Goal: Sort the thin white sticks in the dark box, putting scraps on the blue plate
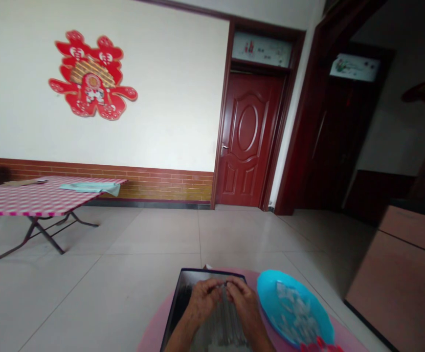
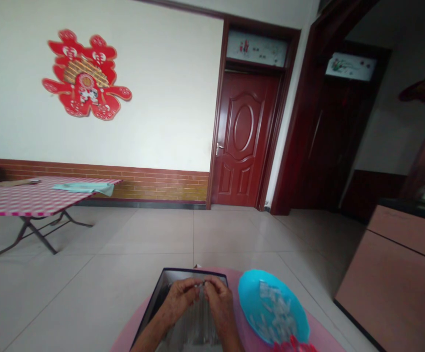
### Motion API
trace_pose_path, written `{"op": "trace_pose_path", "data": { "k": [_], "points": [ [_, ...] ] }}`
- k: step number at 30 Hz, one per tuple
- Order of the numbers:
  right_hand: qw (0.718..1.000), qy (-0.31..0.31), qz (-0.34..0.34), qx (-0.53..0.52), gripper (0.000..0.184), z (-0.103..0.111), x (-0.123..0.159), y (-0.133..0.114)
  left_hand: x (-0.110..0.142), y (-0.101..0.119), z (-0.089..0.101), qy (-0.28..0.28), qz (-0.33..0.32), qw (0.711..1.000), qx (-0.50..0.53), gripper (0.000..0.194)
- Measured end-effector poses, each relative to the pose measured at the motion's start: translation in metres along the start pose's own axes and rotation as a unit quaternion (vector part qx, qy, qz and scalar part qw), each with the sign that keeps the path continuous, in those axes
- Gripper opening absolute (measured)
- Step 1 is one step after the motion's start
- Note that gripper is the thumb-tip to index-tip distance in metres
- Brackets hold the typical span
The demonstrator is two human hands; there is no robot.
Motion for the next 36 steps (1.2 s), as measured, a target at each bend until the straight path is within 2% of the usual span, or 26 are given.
{"op": "trace_pose_path", "data": {
  "k": [7, 15, 20, 24, 28, 31, 36],
  "points": [
    [0.998, 0.011, 0.021, 0.061, 0.03, 0.002, 0.003, -0.008, 0.004, 0.014, 0.0, -0.016, -0.033, 0.997, -0.063, 0.03],
    [0.997, -0.025, 0.043, 0.064, 0.027, -0.002, 0.003, -0.009, 0.004, 0.003, 0.001, 0.008, -0.03, 0.995, -0.099, 0.035],
    [0.998, -0.024, 0.033, 0.053, 0.029, -0.001, 0.002, -0.003, 0.004, 0.001, 0.004, 0.032, -0.009, 0.988, -0.154, 0.026],
    [0.998, -0.032, 0.032, 0.042, 0.029, 0.0, 0.001, -0.001, 0.006, -0.002, 0.006, 0.036, -0.04, 0.973, -0.223, 0.024],
    [0.996, -0.043, 0.022, 0.07, 0.032, 0.0, 0.001, 0.001, 0.009, -0.008, 0.005, 0.082, -0.092, 0.952, -0.28, 0.026],
    [0.99, -0.044, 0.052, 0.121, 0.035, -0.001, 0.001, 0.004, 0.01, -0.009, 0.002, 0.096, -0.111, 0.932, -0.332, 0.025],
    [0.972, -0.031, 0.102, 0.21, 0.044, -0.002, 0.003, 0.006, 0.011, -0.004, -0.004, 0.085, -0.129, 0.904, -0.398, 0.025]
  ]
}}
Point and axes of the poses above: each hand's wrist, its own x-axis away from the middle knuckle, its own z-axis out of the back of the hand, y = z × x, the point moved 2 cm from there along -x, towards the middle knuckle, and after that the axes turned 4 degrees about -y, right-handed, at the moved point
